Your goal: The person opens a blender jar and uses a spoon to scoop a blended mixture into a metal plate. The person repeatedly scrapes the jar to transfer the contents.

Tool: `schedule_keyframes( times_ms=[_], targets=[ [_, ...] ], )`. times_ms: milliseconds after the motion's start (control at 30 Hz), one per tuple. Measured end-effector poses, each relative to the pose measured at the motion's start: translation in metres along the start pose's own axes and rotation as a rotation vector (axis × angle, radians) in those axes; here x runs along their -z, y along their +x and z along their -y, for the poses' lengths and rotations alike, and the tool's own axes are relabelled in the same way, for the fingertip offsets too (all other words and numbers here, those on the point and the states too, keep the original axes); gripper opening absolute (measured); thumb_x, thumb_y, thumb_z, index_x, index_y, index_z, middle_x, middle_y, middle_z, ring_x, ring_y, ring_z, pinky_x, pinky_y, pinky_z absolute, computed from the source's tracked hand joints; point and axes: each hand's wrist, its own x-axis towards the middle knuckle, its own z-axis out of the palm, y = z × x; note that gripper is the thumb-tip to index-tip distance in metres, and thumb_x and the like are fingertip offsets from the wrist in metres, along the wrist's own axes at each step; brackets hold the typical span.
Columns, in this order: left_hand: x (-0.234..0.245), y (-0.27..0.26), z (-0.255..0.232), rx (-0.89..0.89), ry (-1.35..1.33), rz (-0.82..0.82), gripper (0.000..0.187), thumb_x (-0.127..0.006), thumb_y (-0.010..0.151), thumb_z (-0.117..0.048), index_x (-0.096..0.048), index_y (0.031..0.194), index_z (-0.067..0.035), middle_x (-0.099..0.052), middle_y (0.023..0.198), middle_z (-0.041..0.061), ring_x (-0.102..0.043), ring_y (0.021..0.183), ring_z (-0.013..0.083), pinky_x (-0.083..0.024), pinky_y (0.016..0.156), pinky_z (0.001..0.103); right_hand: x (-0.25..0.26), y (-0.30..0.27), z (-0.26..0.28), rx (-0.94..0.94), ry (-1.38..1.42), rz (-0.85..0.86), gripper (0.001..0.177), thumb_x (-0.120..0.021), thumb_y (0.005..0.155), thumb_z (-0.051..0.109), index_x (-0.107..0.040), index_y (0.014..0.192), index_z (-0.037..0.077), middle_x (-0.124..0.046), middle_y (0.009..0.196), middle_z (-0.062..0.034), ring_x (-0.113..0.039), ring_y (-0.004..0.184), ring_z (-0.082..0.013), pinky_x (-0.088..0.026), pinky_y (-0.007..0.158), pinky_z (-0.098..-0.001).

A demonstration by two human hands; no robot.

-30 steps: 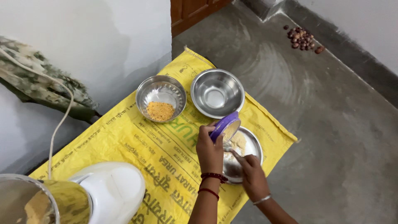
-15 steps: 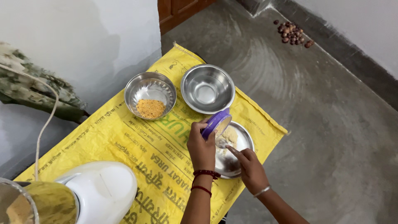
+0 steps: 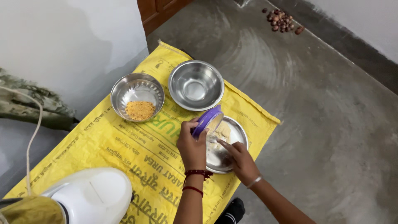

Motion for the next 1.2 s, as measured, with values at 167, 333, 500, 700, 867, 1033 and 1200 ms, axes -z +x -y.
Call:
schedule_keyframes(
  times_ms=[167, 333, 500, 700, 867, 1033, 1200],
  targets=[
    [0.001, 0.001, 0.002, -0.002, 0.004, -0.035, 0.032, -0.080, 0.081, 0.001, -0.054, 0.100, -0.004, -0.074, 0.121, 0.014, -0.074, 0.109, 0.0285, -0.060, 0.085, 0.037, 0.019, -0.008, -0.004, -0.017, -0.120, -0.082, 0.070, -0.045, 0.087, -0.013, -0.056, 0.147, 0.021, -0.053, 0.099, -0.0103, -0.056, 0.087, -0.0253, -0.051, 0.084, -0.0364],
    [-0.006, -0.003, -0.001, 0.018, 0.004, 0.007, 0.031, -0.077, 0.081, 0.003, -0.054, 0.101, -0.004, -0.074, 0.121, 0.013, -0.074, 0.108, 0.0282, -0.060, 0.087, 0.037, 0.019, 0.025, -0.003, 0.083, -0.189, -0.136, 0.073, -0.047, 0.084, -0.014, -0.058, 0.147, 0.022, -0.053, 0.100, -0.0140, -0.054, 0.092, -0.0309, -0.050, 0.089, -0.0395],
    [-0.002, 0.002, -0.011, -0.023, 0.079, -0.008, 0.030, -0.078, 0.081, 0.001, -0.055, 0.101, -0.004, -0.075, 0.121, 0.013, -0.074, 0.109, 0.0276, -0.060, 0.086, 0.036, 0.017, 0.016, -0.005, 0.092, -0.210, -0.105, 0.069, -0.052, 0.081, -0.011, -0.059, 0.143, 0.019, -0.056, 0.107, -0.0157, -0.055, 0.099, -0.0328, -0.049, 0.088, -0.0413],
    [-0.002, 0.003, -0.009, -0.011, 0.044, -0.018, 0.030, -0.079, 0.081, 0.000, -0.055, 0.099, -0.003, -0.075, 0.120, 0.013, -0.075, 0.108, 0.0264, -0.060, 0.087, 0.036, 0.023, -0.006, -0.012, -0.072, -0.147, -0.100, 0.064, -0.048, 0.091, -0.009, -0.059, 0.145, 0.022, -0.056, 0.103, -0.0122, -0.058, 0.093, -0.0285, -0.051, 0.088, -0.0391],
    [-0.009, -0.005, -0.002, -0.036, 0.101, 0.007, 0.029, -0.079, 0.082, 0.002, -0.057, 0.100, -0.001, -0.074, 0.117, 0.015, -0.073, 0.108, 0.0258, -0.060, 0.086, 0.036, 0.013, 0.018, -0.005, 0.081, -0.039, -0.176, 0.066, -0.049, 0.086, -0.012, -0.060, 0.144, 0.017, -0.056, 0.107, -0.0144, -0.057, 0.097, -0.0306, -0.050, 0.091, -0.0394],
    [-0.008, -0.002, -0.006, 0.058, 0.079, -0.022, 0.027, -0.081, 0.081, 0.000, -0.065, 0.102, -0.001, -0.077, 0.108, 0.013, -0.077, 0.095, 0.0194, -0.062, 0.082, 0.032, 0.010, 0.014, -0.004, 0.001, -0.075, -0.082, 0.068, -0.054, 0.084, -0.009, -0.059, 0.145, 0.020, -0.056, 0.107, -0.0141, -0.059, 0.097, -0.0300, -0.051, 0.089, -0.0388],
    [-0.010, 0.006, -0.008, 0.026, 0.093, -0.051, 0.028, -0.082, 0.080, 0.001, -0.067, 0.103, 0.002, -0.076, 0.104, 0.012, -0.076, 0.094, 0.0187, -0.061, 0.083, 0.032, 0.020, -0.009, -0.014, 0.016, -0.077, -0.160, 0.058, -0.052, 0.090, -0.010, -0.061, 0.140, 0.018, -0.060, 0.109, -0.0096, -0.064, 0.098, -0.0242, -0.055, 0.090, -0.0357]
  ],
)
